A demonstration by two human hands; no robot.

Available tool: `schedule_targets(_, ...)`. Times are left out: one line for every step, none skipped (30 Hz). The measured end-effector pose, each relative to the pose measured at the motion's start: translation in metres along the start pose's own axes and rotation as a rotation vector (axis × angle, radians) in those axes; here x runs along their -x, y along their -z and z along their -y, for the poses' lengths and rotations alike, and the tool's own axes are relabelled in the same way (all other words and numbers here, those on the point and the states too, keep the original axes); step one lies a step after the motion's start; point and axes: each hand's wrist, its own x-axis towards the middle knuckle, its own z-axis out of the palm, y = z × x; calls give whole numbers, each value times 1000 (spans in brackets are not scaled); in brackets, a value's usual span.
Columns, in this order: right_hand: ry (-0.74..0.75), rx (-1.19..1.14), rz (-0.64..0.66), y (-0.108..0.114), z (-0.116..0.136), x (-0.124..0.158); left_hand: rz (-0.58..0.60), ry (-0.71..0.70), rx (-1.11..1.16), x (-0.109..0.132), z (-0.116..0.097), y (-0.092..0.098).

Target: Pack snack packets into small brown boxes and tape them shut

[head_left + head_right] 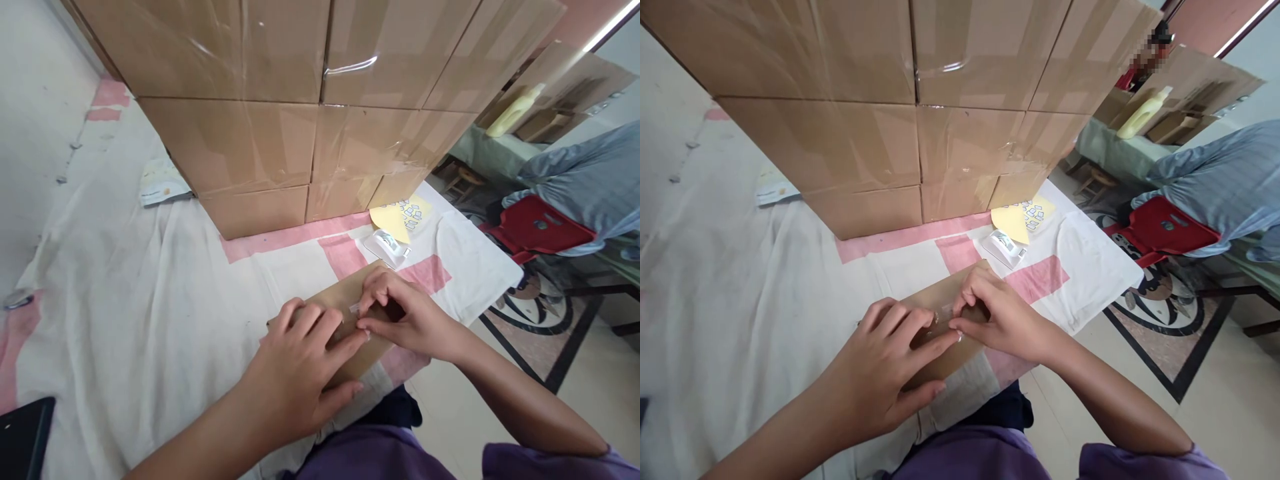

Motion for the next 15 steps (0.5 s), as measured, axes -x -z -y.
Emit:
schedule_targets(-11,17,-9,-1,0,0,0,-2,1,0,0,0)
schedule_targets(-24,34,-16,-3,0,0,1,0,1,1,0,1)
schedule_targets(-34,48,-19,-4,0,1,4,2,1,1,0,1)
schedule_targets(-41,56,-21,-5,1,1,8,6,1,1,0,1)
schedule_targets(-46,60,-19,-6,1,1,10,6,2,1,0,2)
schedule_targets(-49,60,-13,-6,2,1,13,5,2,1,0,2)
schedule_targets(-54,59,-3,-6,3,0,17,3,1,0,0,2)
schedule_targets(-57,63,3,-6,3,0,21,1,1,0,0,2)
schedule_targets(-51,77,2,-5,3,-2,25,-1,3,0,0,2)
schedule_targets(-41,103,-5,-3,2,-4,28,-2,4,0,0,2)
schedule_targets(-26,139,-22,-1,1,-6,29,-1,4,0,-1,2)
schedule_targets(-11,180,-42,2,-1,-9,29,4,0,0,-1,2)
schedule_targets(4,224,-59,4,-3,-13,29,7,-5,1,-2,1)
schedule_targets(10,264,-68,7,-5,-17,29,10,-12,1,-2,1)
schedule_targets(4,298,-70,9,-8,-20,28,14,-19,1,-3,1)
